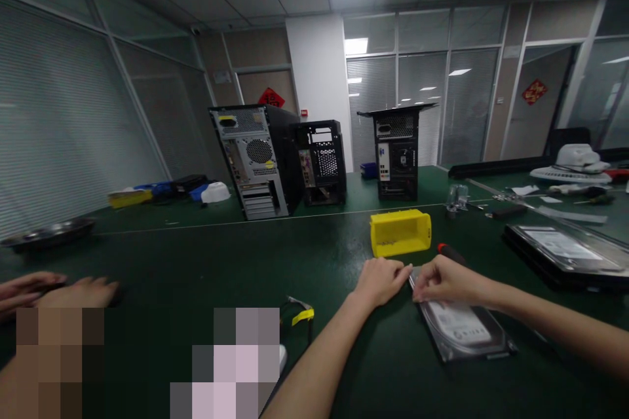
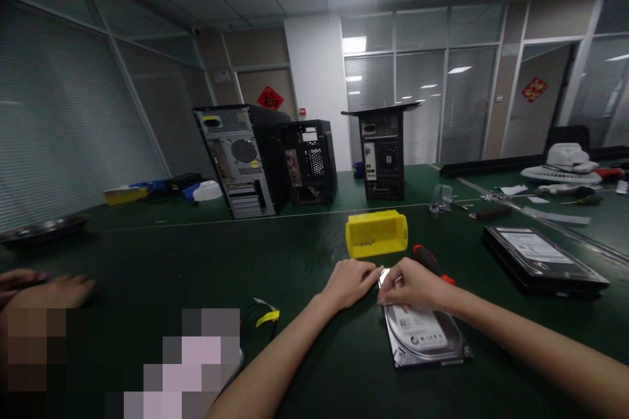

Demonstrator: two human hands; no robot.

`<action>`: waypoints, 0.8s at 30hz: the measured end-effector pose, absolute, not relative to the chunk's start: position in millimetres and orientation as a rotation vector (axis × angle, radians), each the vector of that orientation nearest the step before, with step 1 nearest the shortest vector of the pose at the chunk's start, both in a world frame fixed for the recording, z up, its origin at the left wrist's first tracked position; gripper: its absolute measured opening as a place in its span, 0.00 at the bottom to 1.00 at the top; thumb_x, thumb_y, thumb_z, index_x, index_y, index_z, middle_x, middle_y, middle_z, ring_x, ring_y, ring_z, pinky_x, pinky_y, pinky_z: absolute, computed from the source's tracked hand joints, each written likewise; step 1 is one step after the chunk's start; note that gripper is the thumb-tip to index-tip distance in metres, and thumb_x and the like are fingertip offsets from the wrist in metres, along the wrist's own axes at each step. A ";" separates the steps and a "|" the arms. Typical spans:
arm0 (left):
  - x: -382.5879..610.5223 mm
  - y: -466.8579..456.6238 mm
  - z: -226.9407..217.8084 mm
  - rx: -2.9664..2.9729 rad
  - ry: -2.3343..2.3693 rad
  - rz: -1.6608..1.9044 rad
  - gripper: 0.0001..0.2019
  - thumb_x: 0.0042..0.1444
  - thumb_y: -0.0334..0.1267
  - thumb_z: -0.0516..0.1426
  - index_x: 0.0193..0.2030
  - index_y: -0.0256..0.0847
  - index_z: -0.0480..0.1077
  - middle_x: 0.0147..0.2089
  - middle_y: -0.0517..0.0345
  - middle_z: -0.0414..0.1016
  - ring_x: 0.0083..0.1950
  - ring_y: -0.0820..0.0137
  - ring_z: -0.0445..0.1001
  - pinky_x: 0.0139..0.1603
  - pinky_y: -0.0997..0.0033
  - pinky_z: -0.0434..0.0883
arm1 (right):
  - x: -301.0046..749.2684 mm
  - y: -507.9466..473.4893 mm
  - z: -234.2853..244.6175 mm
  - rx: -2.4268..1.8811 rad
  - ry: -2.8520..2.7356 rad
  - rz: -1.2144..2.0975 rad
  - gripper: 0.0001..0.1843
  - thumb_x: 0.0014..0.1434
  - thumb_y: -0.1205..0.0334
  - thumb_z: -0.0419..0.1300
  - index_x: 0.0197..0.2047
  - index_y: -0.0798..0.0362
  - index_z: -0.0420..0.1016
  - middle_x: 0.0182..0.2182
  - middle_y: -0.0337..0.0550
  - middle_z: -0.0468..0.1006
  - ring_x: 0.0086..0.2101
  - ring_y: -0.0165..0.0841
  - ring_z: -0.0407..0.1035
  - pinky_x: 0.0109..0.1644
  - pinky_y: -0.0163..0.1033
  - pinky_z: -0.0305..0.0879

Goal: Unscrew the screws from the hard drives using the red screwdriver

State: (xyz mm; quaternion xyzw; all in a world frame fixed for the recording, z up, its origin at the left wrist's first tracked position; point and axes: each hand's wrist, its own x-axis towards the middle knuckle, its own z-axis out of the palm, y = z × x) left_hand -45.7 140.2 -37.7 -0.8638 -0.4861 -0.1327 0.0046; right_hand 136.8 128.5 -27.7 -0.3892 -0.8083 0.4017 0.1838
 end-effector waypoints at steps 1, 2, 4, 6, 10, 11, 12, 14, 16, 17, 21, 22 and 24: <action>-45.7 140.6 -38.2 -2.707 -1.515 -0.413 0.28 0.60 0.52 0.37 0.31 0.41 0.73 0.31 0.53 0.75 0.32 0.67 0.72 0.31 0.73 0.59 | 137.4 126.8 -26.6 -1.098 -2.284 1.096 0.12 0.48 0.57 0.60 0.32 0.56 0.79 0.27 0.44 0.76 0.23 0.26 0.66 0.24 0.30 0.59; -45.7 140.9 -38.6 -2.708 -1.508 -0.410 0.28 0.60 0.52 0.37 0.32 0.41 0.73 0.31 0.53 0.75 0.32 0.67 0.72 0.32 0.73 0.60 | 138.1 125.3 -25.8 -1.101 -2.286 1.068 0.12 0.49 0.57 0.60 0.32 0.56 0.79 0.29 0.45 0.76 0.25 0.27 0.67 0.25 0.30 0.60; -45.5 141.2 -39.2 -2.706 -1.503 -0.410 0.28 0.61 0.51 0.36 0.32 0.41 0.73 0.31 0.53 0.75 0.32 0.67 0.72 0.32 0.72 0.60 | 139.6 123.0 -25.2 -1.118 -2.280 1.031 0.14 0.49 0.55 0.60 0.33 0.55 0.79 0.29 0.45 0.76 0.26 0.28 0.67 0.25 0.31 0.60; -45.2 141.3 -39.4 -2.700 -1.520 -0.413 0.28 0.61 0.50 0.35 0.32 0.41 0.73 0.31 0.53 0.75 0.32 0.67 0.72 0.32 0.72 0.60 | 141.5 121.9 -26.0 -1.127 -2.279 1.020 0.16 0.50 0.53 0.59 0.35 0.55 0.79 0.28 0.45 0.74 0.26 0.28 0.66 0.24 0.31 0.59; -44.9 141.8 -39.2 -2.714 -1.542 -0.425 0.28 0.61 0.51 0.35 0.33 0.41 0.73 0.32 0.53 0.75 0.33 0.67 0.72 0.32 0.73 0.60 | 145.5 120.8 -28.2 -1.109 -2.288 1.003 0.17 0.52 0.51 0.56 0.38 0.54 0.77 0.30 0.45 0.73 0.25 0.27 0.64 0.24 0.32 0.58; -44.8 142.1 -39.4 -2.717 -1.539 -0.429 0.29 0.60 0.52 0.35 0.34 0.41 0.73 0.33 0.53 0.75 0.33 0.67 0.72 0.32 0.73 0.60 | 146.4 120.3 -28.0 -1.110 -2.289 0.985 0.17 0.52 0.51 0.56 0.38 0.54 0.77 0.31 0.45 0.73 0.25 0.27 0.64 0.25 0.32 0.58; -44.7 142.6 -39.6 -2.720 -1.535 -0.432 0.29 0.60 0.52 0.35 0.34 0.41 0.74 0.33 0.53 0.76 0.33 0.67 0.72 0.32 0.73 0.60 | 147.2 119.6 -27.4 -1.112 -2.291 0.963 0.17 0.52 0.52 0.56 0.39 0.54 0.77 0.31 0.45 0.73 0.25 0.28 0.64 0.25 0.32 0.59; -44.5 143.3 -40.4 -2.717 -1.541 -0.429 0.29 0.60 0.53 0.35 0.34 0.41 0.74 0.33 0.52 0.76 0.34 0.66 0.72 0.33 0.72 0.61 | 148.4 117.6 -25.1 -1.118 -2.293 0.924 0.15 0.52 0.53 0.57 0.38 0.53 0.77 0.32 0.45 0.73 0.28 0.29 0.65 0.28 0.33 0.60; -44.0 143.5 -41.1 -2.709 -1.555 -0.420 0.30 0.60 0.53 0.35 0.34 0.41 0.74 0.34 0.52 0.76 0.34 0.66 0.73 0.34 0.72 0.61 | 148.8 114.6 -22.0 -1.114 -2.295 0.892 0.13 0.51 0.55 0.57 0.36 0.53 0.78 0.33 0.45 0.72 0.30 0.30 0.66 0.32 0.35 0.61; -43.8 143.3 -41.3 -2.704 -1.563 -0.416 0.30 0.60 0.53 0.34 0.34 0.41 0.74 0.34 0.52 0.76 0.35 0.66 0.73 0.34 0.72 0.62 | 148.6 112.9 -20.5 -1.109 -2.298 0.877 0.13 0.51 0.56 0.58 0.35 0.53 0.78 0.33 0.45 0.72 0.31 0.31 0.66 0.33 0.35 0.61; -43.5 140.7 -40.8 -2.696 -1.578 -0.412 0.31 0.59 0.54 0.34 0.35 0.42 0.74 0.34 0.53 0.76 0.36 0.65 0.73 0.34 0.72 0.62 | 146.5 104.8 -15.8 -1.100 -2.312 0.827 0.11 0.52 0.57 0.57 0.34 0.53 0.78 0.33 0.44 0.72 0.33 0.31 0.67 0.36 0.36 0.62; -43.7 140.0 -40.4 -2.697 -1.579 -0.412 0.31 0.59 0.55 0.34 0.35 0.43 0.74 0.34 0.53 0.76 0.36 0.65 0.73 0.34 0.72 0.62 | 145.9 102.7 -14.9 -1.106 -2.308 0.825 0.11 0.52 0.57 0.57 0.34 0.53 0.78 0.33 0.44 0.72 0.33 0.32 0.67 0.36 0.36 0.62; -44.0 138.9 -39.5 -2.701 -1.580 -0.410 0.31 0.59 0.55 0.34 0.36 0.43 0.74 0.34 0.53 0.76 0.36 0.65 0.73 0.34 0.72 0.62 | 145.0 99.0 -12.9 -1.123 -2.301 0.821 0.11 0.53 0.57 0.57 0.33 0.52 0.77 0.34 0.44 0.72 0.33 0.32 0.67 0.37 0.36 0.63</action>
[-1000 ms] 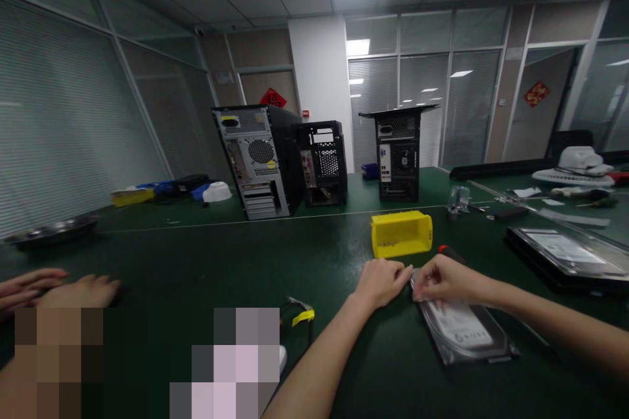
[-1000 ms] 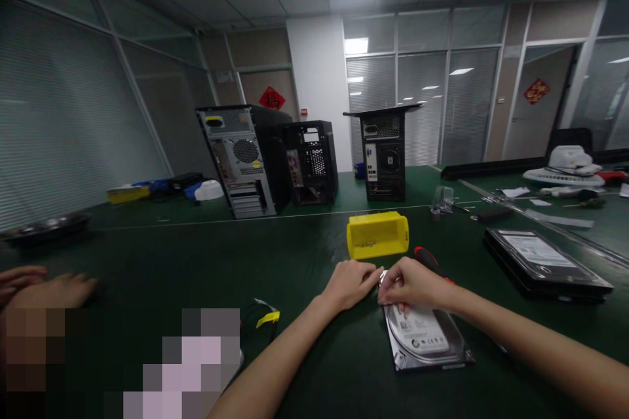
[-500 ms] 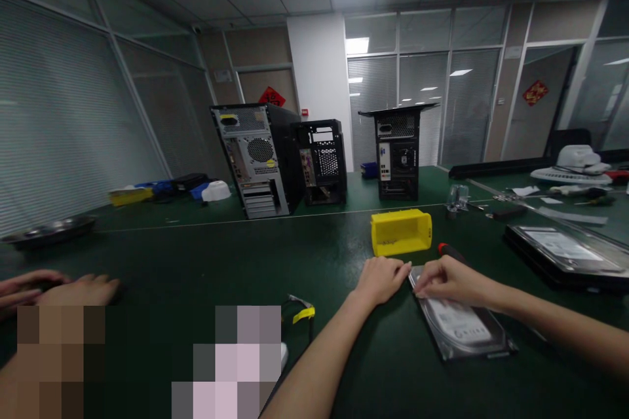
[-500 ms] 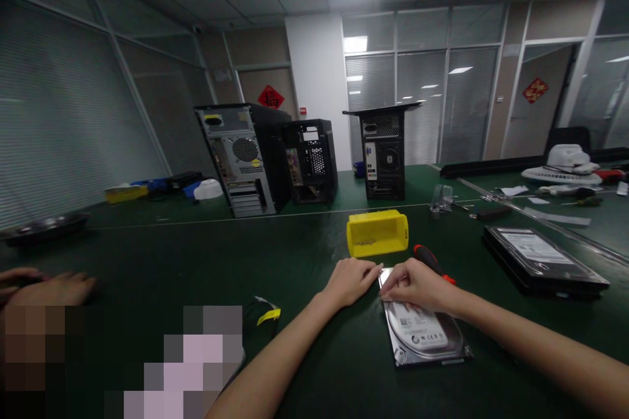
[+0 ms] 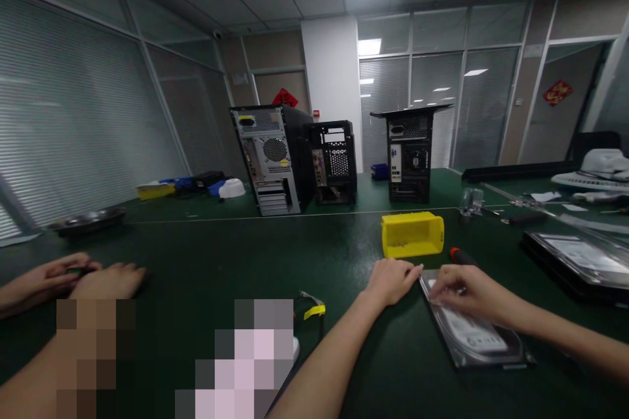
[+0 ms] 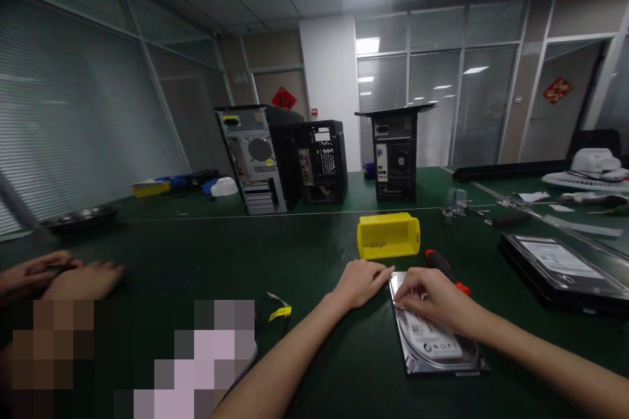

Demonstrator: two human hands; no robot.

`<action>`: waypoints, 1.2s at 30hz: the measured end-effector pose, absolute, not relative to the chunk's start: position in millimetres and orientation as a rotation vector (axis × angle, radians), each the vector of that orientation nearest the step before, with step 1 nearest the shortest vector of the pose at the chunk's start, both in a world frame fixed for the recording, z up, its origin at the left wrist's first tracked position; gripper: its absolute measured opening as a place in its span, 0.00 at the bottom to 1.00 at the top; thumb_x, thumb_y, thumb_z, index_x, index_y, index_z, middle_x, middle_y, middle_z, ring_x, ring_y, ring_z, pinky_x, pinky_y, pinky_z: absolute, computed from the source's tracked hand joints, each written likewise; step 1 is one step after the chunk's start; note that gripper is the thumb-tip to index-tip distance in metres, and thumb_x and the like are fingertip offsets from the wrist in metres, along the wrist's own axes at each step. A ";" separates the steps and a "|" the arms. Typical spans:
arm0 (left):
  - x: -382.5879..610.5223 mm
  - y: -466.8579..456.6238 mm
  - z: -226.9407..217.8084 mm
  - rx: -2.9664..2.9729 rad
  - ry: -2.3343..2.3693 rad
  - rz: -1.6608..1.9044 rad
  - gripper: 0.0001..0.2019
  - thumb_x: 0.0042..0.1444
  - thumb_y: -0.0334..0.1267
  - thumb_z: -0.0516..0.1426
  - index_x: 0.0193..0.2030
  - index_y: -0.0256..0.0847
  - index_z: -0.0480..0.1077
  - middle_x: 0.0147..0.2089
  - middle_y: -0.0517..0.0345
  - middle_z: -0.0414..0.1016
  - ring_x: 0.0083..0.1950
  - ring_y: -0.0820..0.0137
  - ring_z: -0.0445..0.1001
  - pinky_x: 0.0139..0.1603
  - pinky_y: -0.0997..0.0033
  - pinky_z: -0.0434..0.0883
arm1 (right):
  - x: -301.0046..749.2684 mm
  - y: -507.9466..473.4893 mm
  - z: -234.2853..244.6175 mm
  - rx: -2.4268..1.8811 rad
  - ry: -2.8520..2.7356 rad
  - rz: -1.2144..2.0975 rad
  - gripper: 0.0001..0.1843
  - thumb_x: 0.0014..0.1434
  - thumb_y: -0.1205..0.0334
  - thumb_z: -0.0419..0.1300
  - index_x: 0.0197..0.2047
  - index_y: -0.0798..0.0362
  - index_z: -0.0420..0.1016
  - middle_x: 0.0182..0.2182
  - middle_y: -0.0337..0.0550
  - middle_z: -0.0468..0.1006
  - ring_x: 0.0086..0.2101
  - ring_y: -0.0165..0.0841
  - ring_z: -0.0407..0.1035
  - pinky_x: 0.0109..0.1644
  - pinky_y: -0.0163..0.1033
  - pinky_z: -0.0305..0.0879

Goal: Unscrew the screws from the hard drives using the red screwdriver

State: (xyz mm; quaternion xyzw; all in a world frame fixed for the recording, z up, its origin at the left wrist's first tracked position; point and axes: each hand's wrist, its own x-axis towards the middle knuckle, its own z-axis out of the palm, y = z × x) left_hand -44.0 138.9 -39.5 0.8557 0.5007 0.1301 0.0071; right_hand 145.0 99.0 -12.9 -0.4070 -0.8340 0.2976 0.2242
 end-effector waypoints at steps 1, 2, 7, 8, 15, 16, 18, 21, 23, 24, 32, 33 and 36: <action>-44.3 138.6 -39.1 2.676 1.565 0.405 0.31 0.59 0.55 0.34 0.36 0.43 0.74 0.34 0.53 0.76 0.36 0.66 0.73 0.34 0.72 0.62 | 144.7 97.4 -11.8 -1.126 -2.303 0.817 0.10 0.53 0.57 0.57 0.33 0.52 0.77 0.34 0.44 0.72 0.33 0.32 0.67 0.37 0.37 0.63; -44.4 138.5 -38.8 2.677 1.564 0.404 0.30 0.59 0.55 0.34 0.36 0.43 0.74 0.34 0.53 0.76 0.36 0.66 0.73 0.34 0.72 0.62 | 144.4 96.1 -10.8 -1.125 -2.307 0.811 0.10 0.52 0.58 0.57 0.33 0.52 0.77 0.34 0.44 0.72 0.33 0.32 0.67 0.37 0.37 0.63; -45.1 139.2 -38.4 2.672 1.563 0.413 0.30 0.59 0.55 0.35 0.34 0.42 0.74 0.34 0.53 0.76 0.35 0.66 0.73 0.34 0.72 0.62 | 143.1 95.3 -10.5 -1.110 -2.323 0.772 0.09 0.52 0.60 0.57 0.33 0.52 0.77 0.33 0.43 0.72 0.33 0.32 0.67 0.37 0.37 0.64; -45.1 139.2 -38.4 2.672 1.560 0.415 0.30 0.59 0.55 0.35 0.34 0.42 0.74 0.34 0.53 0.76 0.35 0.66 0.73 0.34 0.72 0.62 | 142.8 96.3 -11.7 -1.105 -2.324 0.772 0.09 0.52 0.60 0.57 0.33 0.52 0.77 0.33 0.43 0.72 0.33 0.32 0.67 0.37 0.37 0.64; -44.0 136.9 -35.3 2.656 1.586 0.409 0.29 0.59 0.54 0.36 0.34 0.42 0.74 0.34 0.53 0.76 0.36 0.65 0.73 0.34 0.72 0.62 | 141.3 100.7 -19.0 -1.050 -2.327 0.736 0.10 0.53 0.59 0.56 0.32 0.52 0.77 0.31 0.43 0.73 0.32 0.32 0.67 0.34 0.36 0.63; -43.8 136.7 -35.0 2.649 1.593 0.408 0.28 0.59 0.54 0.37 0.34 0.42 0.74 0.34 0.53 0.76 0.36 0.65 0.73 0.34 0.72 0.62 | 141.4 100.3 -18.9 -1.048 -2.327 0.732 0.10 0.53 0.59 0.56 0.32 0.53 0.77 0.31 0.43 0.73 0.32 0.32 0.67 0.34 0.36 0.64; -43.8 136.9 -34.9 2.651 1.583 0.409 0.28 0.59 0.54 0.37 0.34 0.42 0.74 0.34 0.53 0.76 0.36 0.65 0.73 0.34 0.72 0.62 | 141.8 99.2 -18.1 -1.042 -2.324 0.738 0.10 0.53 0.59 0.56 0.33 0.52 0.77 0.32 0.43 0.74 0.32 0.32 0.68 0.34 0.36 0.64; -44.3 138.1 -36.4 2.676 1.561 0.405 0.29 0.59 0.54 0.36 0.35 0.42 0.74 0.34 0.53 0.76 0.36 0.65 0.73 0.34 0.72 0.62 | 142.6 98.7 -17.2 -1.029 -2.324 0.756 0.10 0.54 0.60 0.56 0.34 0.51 0.78 0.32 0.43 0.74 0.33 0.32 0.68 0.35 0.36 0.64; -44.6 139.0 -37.7 2.690 1.563 0.402 0.30 0.59 0.54 0.35 0.34 0.42 0.74 0.33 0.53 0.76 0.36 0.64 0.73 0.34 0.71 0.62 | 143.0 99.1 -17.2 -1.031 -2.326 0.757 0.10 0.53 0.61 0.56 0.35 0.51 0.78 0.32 0.43 0.74 0.33 0.32 0.68 0.35 0.36 0.64; -44.7 139.3 -38.3 2.695 1.563 0.404 0.30 0.59 0.54 0.35 0.34 0.42 0.74 0.33 0.53 0.76 0.36 0.64 0.73 0.34 0.71 0.62 | 143.1 99.3 -17.4 -1.035 -2.325 0.755 0.10 0.53 0.60 0.56 0.35 0.51 0.78 0.32 0.43 0.74 0.33 0.32 0.68 0.35 0.36 0.64; -44.7 138.8 -38.4 2.672 1.553 0.425 0.30 0.59 0.55 0.35 0.34 0.42 0.74 0.33 0.53 0.76 0.35 0.65 0.73 0.34 0.71 0.62 | 142.7 95.6 -15.5 -1.047 -2.333 0.760 0.11 0.54 0.59 0.56 0.37 0.51 0.77 0.33 0.44 0.74 0.33 0.32 0.68 0.35 0.37 0.64; -44.6 138.6 -38.2 2.664 1.551 0.428 0.30 0.59 0.55 0.35 0.34 0.42 0.74 0.33 0.53 0.76 0.35 0.65 0.73 0.33 0.72 0.61 | 145.8 96.7 -14.1 -1.055 -2.329 0.749 0.12 0.54 0.58 0.55 0.38 0.51 0.77 0.34 0.44 0.74 0.33 0.33 0.68 0.35 0.37 0.64; -44.9 138.8 -38.4 2.631 1.525 0.451 0.30 0.58 0.56 0.36 0.33 0.41 0.74 0.32 0.53 0.75 0.33 0.66 0.72 0.33 0.72 0.61 | 165.9 108.6 -11.1 -1.169 -2.267 0.652 0.15 0.55 0.55 0.53 0.40 0.52 0.75 0.35 0.46 0.74 0.33 0.34 0.68 0.36 0.39 0.64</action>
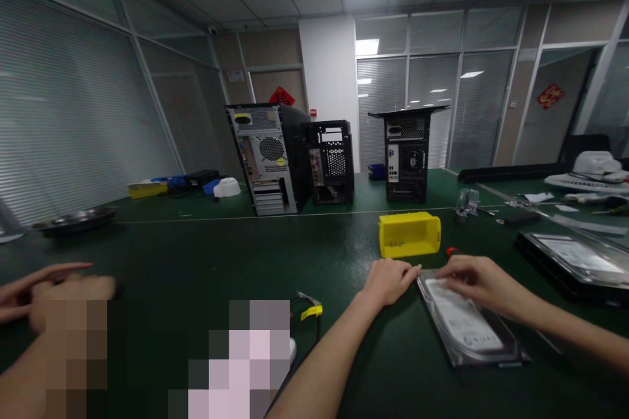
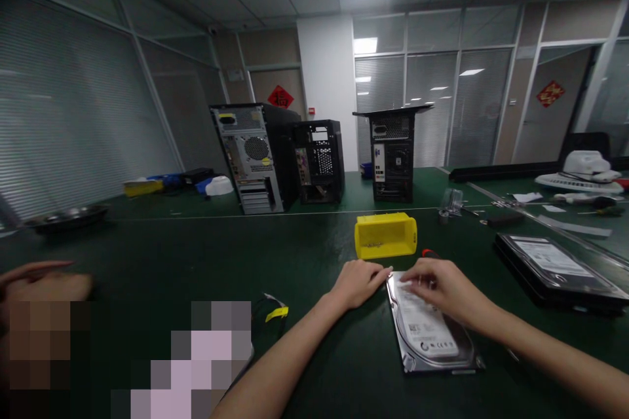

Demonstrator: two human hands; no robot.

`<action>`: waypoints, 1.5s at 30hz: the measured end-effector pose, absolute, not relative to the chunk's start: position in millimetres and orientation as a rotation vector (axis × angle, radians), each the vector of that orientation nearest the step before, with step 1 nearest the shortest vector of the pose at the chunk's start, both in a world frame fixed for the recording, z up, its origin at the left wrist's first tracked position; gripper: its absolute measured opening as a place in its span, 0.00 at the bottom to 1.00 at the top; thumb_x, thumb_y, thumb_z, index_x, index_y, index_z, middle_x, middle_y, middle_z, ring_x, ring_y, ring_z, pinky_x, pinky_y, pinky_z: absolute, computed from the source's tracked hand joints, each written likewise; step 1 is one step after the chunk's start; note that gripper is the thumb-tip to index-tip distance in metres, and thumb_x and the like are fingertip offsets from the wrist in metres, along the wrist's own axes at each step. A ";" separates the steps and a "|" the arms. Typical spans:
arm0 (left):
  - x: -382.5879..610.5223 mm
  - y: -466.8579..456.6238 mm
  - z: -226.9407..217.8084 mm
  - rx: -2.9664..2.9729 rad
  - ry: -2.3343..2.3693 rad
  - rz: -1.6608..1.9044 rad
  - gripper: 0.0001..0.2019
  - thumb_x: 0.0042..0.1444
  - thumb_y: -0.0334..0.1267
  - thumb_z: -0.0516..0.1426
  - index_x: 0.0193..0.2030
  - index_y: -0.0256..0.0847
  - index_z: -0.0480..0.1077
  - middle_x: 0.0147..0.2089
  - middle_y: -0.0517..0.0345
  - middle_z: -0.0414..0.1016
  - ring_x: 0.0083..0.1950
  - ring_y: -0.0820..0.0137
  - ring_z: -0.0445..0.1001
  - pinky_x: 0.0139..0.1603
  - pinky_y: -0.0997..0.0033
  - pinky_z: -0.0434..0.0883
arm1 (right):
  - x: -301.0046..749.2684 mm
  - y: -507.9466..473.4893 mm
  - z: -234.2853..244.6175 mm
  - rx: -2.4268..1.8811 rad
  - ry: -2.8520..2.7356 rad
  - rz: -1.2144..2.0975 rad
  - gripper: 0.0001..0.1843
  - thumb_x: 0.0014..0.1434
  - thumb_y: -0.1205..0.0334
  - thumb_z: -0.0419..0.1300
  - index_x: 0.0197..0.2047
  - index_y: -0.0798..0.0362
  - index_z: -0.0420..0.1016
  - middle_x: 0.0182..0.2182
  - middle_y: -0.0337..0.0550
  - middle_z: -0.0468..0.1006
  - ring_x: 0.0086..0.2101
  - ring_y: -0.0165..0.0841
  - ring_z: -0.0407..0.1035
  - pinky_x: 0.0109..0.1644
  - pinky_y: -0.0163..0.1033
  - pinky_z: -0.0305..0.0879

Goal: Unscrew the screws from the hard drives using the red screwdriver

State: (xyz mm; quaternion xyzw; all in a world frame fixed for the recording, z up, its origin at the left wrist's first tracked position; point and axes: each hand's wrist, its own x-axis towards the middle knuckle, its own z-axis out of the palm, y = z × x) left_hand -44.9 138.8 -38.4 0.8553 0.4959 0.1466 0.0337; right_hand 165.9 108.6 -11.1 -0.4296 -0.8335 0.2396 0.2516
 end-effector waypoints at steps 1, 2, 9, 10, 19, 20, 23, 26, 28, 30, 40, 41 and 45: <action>-45.3 139.5 -38.6 2.609 1.513 0.467 0.30 0.58 0.56 0.36 0.33 0.41 0.74 0.32 0.53 0.75 0.33 0.67 0.72 0.33 0.73 0.60 | 175.5 115.2 -11.4 -1.250 -2.226 0.597 0.17 0.56 0.53 0.52 0.41 0.53 0.74 0.37 0.47 0.74 0.34 0.35 0.69 0.37 0.40 0.65; -46.1 140.5 -38.9 2.575 1.504 0.484 0.30 0.58 0.56 0.37 0.32 0.41 0.74 0.31 0.54 0.75 0.32 0.68 0.71 0.33 0.73 0.60 | 185.6 122.4 -12.9 -1.348 -2.195 0.517 0.19 0.55 0.51 0.52 0.44 0.53 0.73 0.38 0.49 0.73 0.34 0.36 0.69 0.38 0.42 0.65; -62.7 151.6 -33.7 2.066 1.094 0.480 0.24 0.48 0.56 0.53 0.34 0.34 0.73 0.24 0.62 0.64 0.25 0.78 0.59 0.26 0.78 0.55 | 221.1 153.5 -38.3 -1.719 -2.159 0.493 0.40 0.50 0.40 0.51 0.59 0.57 0.55 0.48 0.57 0.68 0.44 0.44 0.67 0.45 0.46 0.63; -65.6 152.1 -31.1 2.020 1.000 0.459 0.23 0.45 0.53 0.57 0.39 0.35 0.73 0.24 0.63 0.63 0.25 0.78 0.57 0.26 0.78 0.55 | 220.0 154.0 -39.2 -1.698 -2.174 0.552 0.40 0.51 0.41 0.51 0.59 0.58 0.54 0.47 0.57 0.70 0.44 0.43 0.68 0.46 0.45 0.63; -63.9 141.2 -12.5 2.070 0.696 0.228 0.21 0.38 0.42 0.64 0.43 0.48 0.73 0.41 0.63 0.71 0.43 0.71 0.65 0.42 0.75 0.60 | 220.6 164.5 -36.8 -1.645 -1.995 1.071 0.41 0.48 0.46 0.58 0.60 0.57 0.52 0.39 0.54 0.73 0.30 0.36 0.71 0.29 0.40 0.70; -62.8 139.9 -13.3 2.066 0.685 0.229 0.20 0.39 0.42 0.64 0.43 0.48 0.73 0.43 0.63 0.71 0.45 0.70 0.65 0.43 0.75 0.60 | 221.8 167.2 -37.4 -1.649 -1.955 1.122 0.41 0.47 0.47 0.58 0.59 0.58 0.52 0.37 0.52 0.73 0.28 0.35 0.71 0.27 0.39 0.69; -62.2 138.2 -18.3 2.055 0.673 0.314 0.18 0.41 0.41 0.63 0.43 0.46 0.73 0.45 0.62 0.72 0.48 0.69 0.66 0.46 0.74 0.60 | 223.3 173.1 -28.1 -1.551 -1.849 1.138 0.38 0.47 0.49 0.60 0.57 0.59 0.56 0.31 0.46 0.71 0.25 0.31 0.68 0.24 0.34 0.68; -63.0 140.0 -22.9 2.045 0.611 0.366 0.16 0.44 0.40 0.62 0.43 0.44 0.73 0.44 0.61 0.73 0.48 0.70 0.66 0.46 0.75 0.60 | 218.2 169.2 4.7 -1.309 -1.717 1.016 0.40 0.49 0.50 0.59 0.61 0.50 0.48 0.26 0.38 0.66 0.19 0.26 0.63 0.18 0.31 0.63; -62.8 142.2 -24.8 2.049 0.591 0.379 0.16 0.45 0.39 0.62 0.42 0.43 0.73 0.43 0.60 0.73 0.46 0.71 0.66 0.44 0.76 0.60 | 208.5 159.8 34.5 -1.116 -1.654 0.972 0.39 0.50 0.52 0.58 0.62 0.45 0.44 0.26 0.36 0.65 0.17 0.24 0.60 0.16 0.30 0.60; -62.1 144.5 -26.1 2.059 0.613 0.382 0.15 0.45 0.39 0.62 0.42 0.42 0.74 0.43 0.60 0.73 0.45 0.71 0.67 0.41 0.76 0.60 | 194.1 146.8 62.2 -0.953 -1.656 0.901 0.35 0.52 0.52 0.56 0.61 0.43 0.46 0.28 0.37 0.65 0.16 0.22 0.59 0.15 0.29 0.59; -61.6 149.5 -30.7 2.024 0.630 0.428 0.15 0.42 0.40 0.63 0.38 0.37 0.75 0.38 0.58 0.74 0.41 0.72 0.68 0.40 0.76 0.60 | 128.7 102.9 75.7 -0.720 -1.910 0.525 0.36 0.52 0.59 0.57 0.61 0.43 0.45 0.37 0.41 0.66 0.27 0.28 0.65 0.27 0.34 0.68; -61.5 149.3 -30.2 2.024 0.636 0.426 0.15 0.42 0.40 0.63 0.38 0.37 0.75 0.38 0.58 0.74 0.41 0.72 0.68 0.40 0.75 0.60 | 127.3 102.5 72.5 -0.716 -1.930 0.501 0.36 0.52 0.60 0.57 0.61 0.43 0.46 0.37 0.41 0.66 0.28 0.29 0.66 0.30 0.36 0.69; -61.4 149.3 -29.7 2.035 0.701 0.400 0.16 0.41 0.42 0.63 0.38 0.39 0.75 0.38 0.58 0.74 0.41 0.71 0.68 0.41 0.74 0.61 | 128.3 104.3 64.1 -0.713 -1.972 0.463 0.37 0.52 0.62 0.57 0.62 0.44 0.45 0.37 0.42 0.67 0.32 0.33 0.68 0.36 0.43 0.71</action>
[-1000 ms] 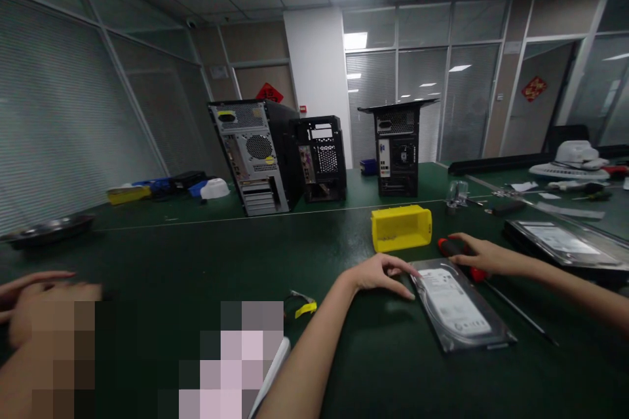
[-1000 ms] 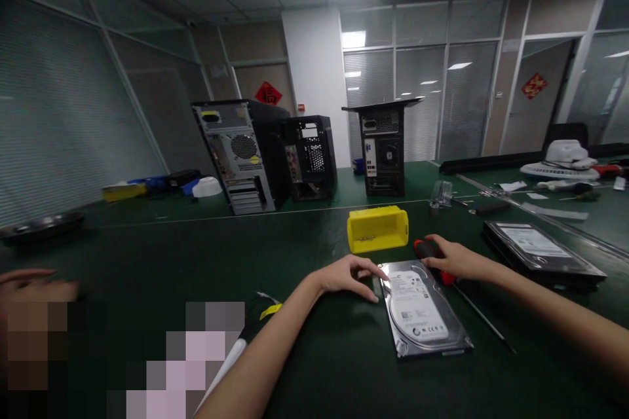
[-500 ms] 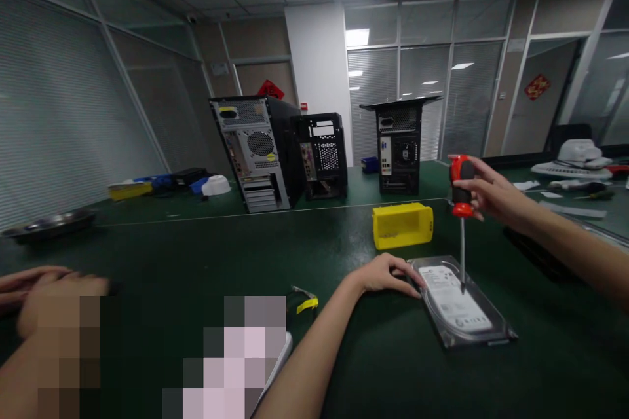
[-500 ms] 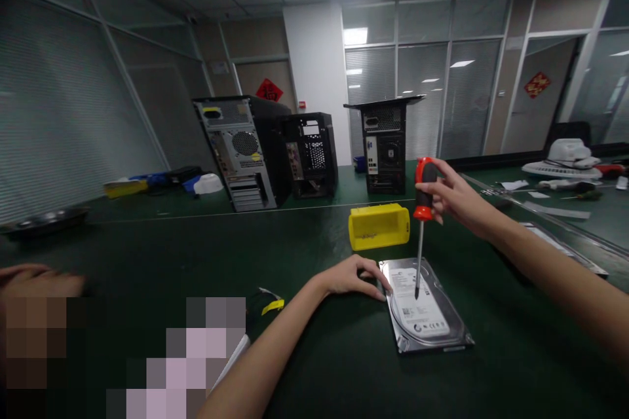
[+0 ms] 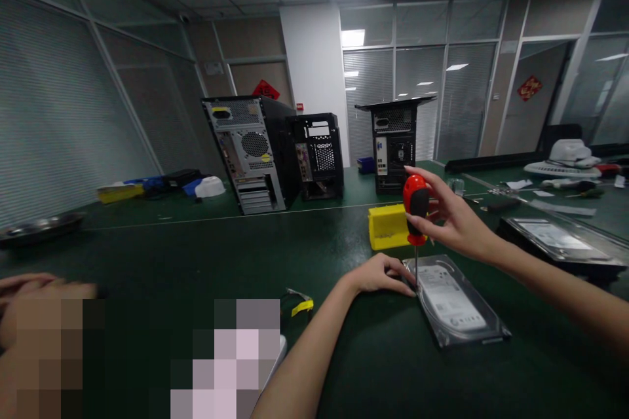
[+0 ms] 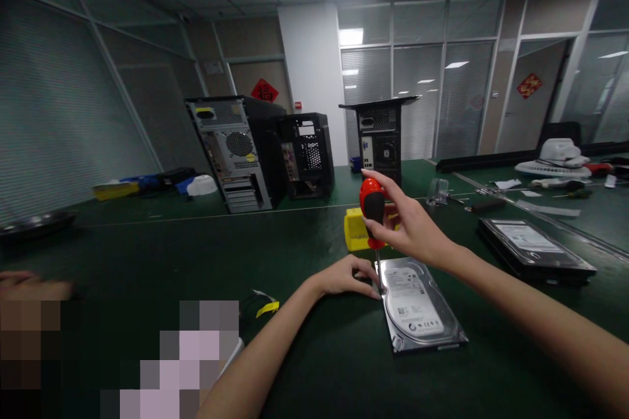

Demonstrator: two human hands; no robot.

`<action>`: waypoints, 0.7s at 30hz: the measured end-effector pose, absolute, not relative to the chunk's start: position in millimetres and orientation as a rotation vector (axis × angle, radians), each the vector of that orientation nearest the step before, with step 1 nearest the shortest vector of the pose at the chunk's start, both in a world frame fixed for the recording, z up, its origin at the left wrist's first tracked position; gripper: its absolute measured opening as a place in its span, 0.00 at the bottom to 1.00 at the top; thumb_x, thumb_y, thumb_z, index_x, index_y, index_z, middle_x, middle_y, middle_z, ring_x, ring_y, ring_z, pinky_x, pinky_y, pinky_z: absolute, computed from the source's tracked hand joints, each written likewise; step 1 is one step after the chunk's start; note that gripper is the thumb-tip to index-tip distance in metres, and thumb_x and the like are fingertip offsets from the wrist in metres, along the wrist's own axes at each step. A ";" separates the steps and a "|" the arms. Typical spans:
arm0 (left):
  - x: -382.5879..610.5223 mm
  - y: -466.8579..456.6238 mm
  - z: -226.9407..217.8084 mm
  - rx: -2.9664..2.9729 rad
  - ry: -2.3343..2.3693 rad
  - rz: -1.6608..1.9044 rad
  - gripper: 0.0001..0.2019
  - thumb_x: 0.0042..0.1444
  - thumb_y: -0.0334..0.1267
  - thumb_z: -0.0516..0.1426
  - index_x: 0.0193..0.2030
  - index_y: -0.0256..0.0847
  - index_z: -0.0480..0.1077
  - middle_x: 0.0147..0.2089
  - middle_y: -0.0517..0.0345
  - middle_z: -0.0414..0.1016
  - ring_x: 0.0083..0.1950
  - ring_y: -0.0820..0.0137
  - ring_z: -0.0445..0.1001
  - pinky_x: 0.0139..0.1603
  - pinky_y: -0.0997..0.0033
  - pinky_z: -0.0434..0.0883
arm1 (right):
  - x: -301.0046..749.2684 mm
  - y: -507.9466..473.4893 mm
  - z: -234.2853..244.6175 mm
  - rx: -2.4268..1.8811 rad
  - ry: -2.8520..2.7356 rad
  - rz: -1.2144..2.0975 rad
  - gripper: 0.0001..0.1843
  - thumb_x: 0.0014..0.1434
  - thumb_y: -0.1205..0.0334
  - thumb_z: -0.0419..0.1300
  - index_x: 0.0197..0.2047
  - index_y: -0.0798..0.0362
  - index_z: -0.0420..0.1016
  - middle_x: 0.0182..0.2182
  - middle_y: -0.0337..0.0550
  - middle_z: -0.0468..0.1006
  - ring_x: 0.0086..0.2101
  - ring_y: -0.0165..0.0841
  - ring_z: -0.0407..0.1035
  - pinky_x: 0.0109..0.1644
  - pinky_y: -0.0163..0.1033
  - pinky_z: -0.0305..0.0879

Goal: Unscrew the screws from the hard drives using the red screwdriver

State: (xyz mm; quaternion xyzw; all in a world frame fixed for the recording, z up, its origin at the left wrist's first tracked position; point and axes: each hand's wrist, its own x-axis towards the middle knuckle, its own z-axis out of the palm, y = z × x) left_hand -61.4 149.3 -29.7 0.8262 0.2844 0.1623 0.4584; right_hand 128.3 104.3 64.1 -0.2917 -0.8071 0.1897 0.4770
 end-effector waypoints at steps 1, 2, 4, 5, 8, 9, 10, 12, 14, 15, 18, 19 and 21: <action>-61.5 149.8 -30.3 2.040 0.706 0.397 0.16 0.41 0.42 0.63 0.38 0.39 0.75 0.37 0.58 0.73 0.41 0.71 0.67 0.41 0.75 0.61 | 129.2 105.1 63.0 -0.712 -1.969 0.463 0.37 0.52 0.62 0.57 0.62 0.44 0.45 0.37 0.42 0.67 0.32 0.34 0.68 0.36 0.44 0.71; -61.7 150.5 -31.1 2.047 0.702 0.400 0.16 0.41 0.42 0.63 0.38 0.39 0.75 0.37 0.58 0.73 0.41 0.71 0.67 0.40 0.75 0.61 | 129.9 106.1 62.3 -0.712 -1.966 0.462 0.38 0.52 0.63 0.57 0.62 0.44 0.44 0.37 0.42 0.67 0.31 0.34 0.68 0.36 0.45 0.71; -62.3 151.9 -32.7 2.066 0.684 0.415 0.17 0.41 0.43 0.63 0.38 0.39 0.75 0.37 0.58 0.73 0.40 0.72 0.67 0.38 0.76 0.60 | 130.8 107.8 61.7 -0.712 -1.958 0.459 0.38 0.52 0.62 0.57 0.62 0.43 0.44 0.37 0.42 0.67 0.31 0.34 0.69 0.37 0.46 0.71; -62.6 152.5 -33.3 2.076 0.678 0.423 0.17 0.41 0.43 0.63 0.38 0.39 0.75 0.37 0.58 0.73 0.39 0.72 0.66 0.37 0.76 0.60 | 130.8 108.6 61.6 -0.712 -1.951 0.458 0.38 0.52 0.62 0.58 0.62 0.43 0.44 0.38 0.42 0.67 0.31 0.35 0.69 0.37 0.46 0.71; -63.6 153.1 -32.9 2.103 0.685 0.432 0.16 0.42 0.44 0.63 0.38 0.39 0.75 0.36 0.58 0.72 0.38 0.73 0.65 0.35 0.77 0.59 | 129.7 110.3 61.6 -0.709 -1.938 0.464 0.38 0.52 0.62 0.58 0.62 0.42 0.44 0.38 0.42 0.68 0.32 0.35 0.69 0.38 0.47 0.71; -63.8 152.9 -32.2 2.111 0.692 0.426 0.16 0.42 0.44 0.63 0.38 0.39 0.75 0.36 0.58 0.72 0.37 0.73 0.65 0.34 0.77 0.58 | 129.2 110.6 61.4 -0.708 -1.938 0.470 0.38 0.52 0.62 0.58 0.62 0.42 0.45 0.37 0.42 0.68 0.31 0.35 0.69 0.38 0.47 0.71; -64.0 152.7 -31.5 2.116 0.701 0.419 0.16 0.42 0.44 0.63 0.38 0.39 0.75 0.36 0.59 0.72 0.37 0.73 0.65 0.33 0.77 0.58 | 128.8 110.7 61.2 -0.708 -1.939 0.477 0.38 0.52 0.62 0.58 0.62 0.42 0.45 0.37 0.42 0.68 0.31 0.35 0.69 0.37 0.47 0.71; -64.3 152.1 -30.2 2.122 0.723 0.407 0.17 0.42 0.45 0.62 0.38 0.39 0.75 0.35 0.58 0.71 0.36 0.73 0.64 0.33 0.77 0.58 | 128.6 110.7 60.5 -0.707 -1.941 0.487 0.38 0.51 0.62 0.58 0.62 0.42 0.45 0.37 0.42 0.68 0.31 0.36 0.70 0.37 0.47 0.71; -64.3 151.6 -29.5 2.119 0.746 0.398 0.18 0.41 0.46 0.62 0.39 0.40 0.75 0.36 0.58 0.71 0.36 0.73 0.64 0.34 0.76 0.58 | 128.8 110.3 60.2 -0.703 -1.940 0.486 0.38 0.51 0.62 0.58 0.62 0.42 0.45 0.37 0.42 0.68 0.31 0.35 0.69 0.36 0.47 0.71; -64.4 151.4 -29.4 2.118 0.751 0.398 0.18 0.41 0.46 0.62 0.39 0.40 0.75 0.36 0.58 0.71 0.36 0.73 0.64 0.34 0.76 0.58 | 129.1 110.0 60.2 -0.702 -1.939 0.480 0.38 0.51 0.62 0.58 0.62 0.42 0.46 0.37 0.42 0.68 0.30 0.35 0.69 0.36 0.47 0.71; -64.4 150.9 -29.4 2.117 0.746 0.405 0.18 0.41 0.46 0.62 0.39 0.40 0.75 0.36 0.58 0.71 0.37 0.73 0.64 0.34 0.76 0.59 | 129.9 109.6 61.4 -0.709 -1.937 0.462 0.38 0.51 0.62 0.58 0.62 0.42 0.46 0.37 0.42 0.68 0.30 0.35 0.69 0.36 0.47 0.71; -64.5 150.6 -29.3 2.115 0.743 0.408 0.18 0.41 0.47 0.62 0.39 0.40 0.75 0.36 0.58 0.71 0.37 0.73 0.64 0.35 0.76 0.59 | 130.1 109.5 61.9 -0.714 -1.936 0.456 0.38 0.51 0.62 0.58 0.62 0.42 0.46 0.38 0.42 0.68 0.31 0.35 0.70 0.36 0.47 0.71; -64.6 150.1 -28.7 2.108 0.741 0.407 0.19 0.42 0.47 0.62 0.40 0.40 0.75 0.37 0.58 0.71 0.37 0.72 0.65 0.35 0.76 0.59 | 130.5 109.2 62.8 -0.720 -1.936 0.449 0.38 0.51 0.62 0.58 0.62 0.42 0.46 0.38 0.42 0.69 0.31 0.36 0.70 0.36 0.47 0.71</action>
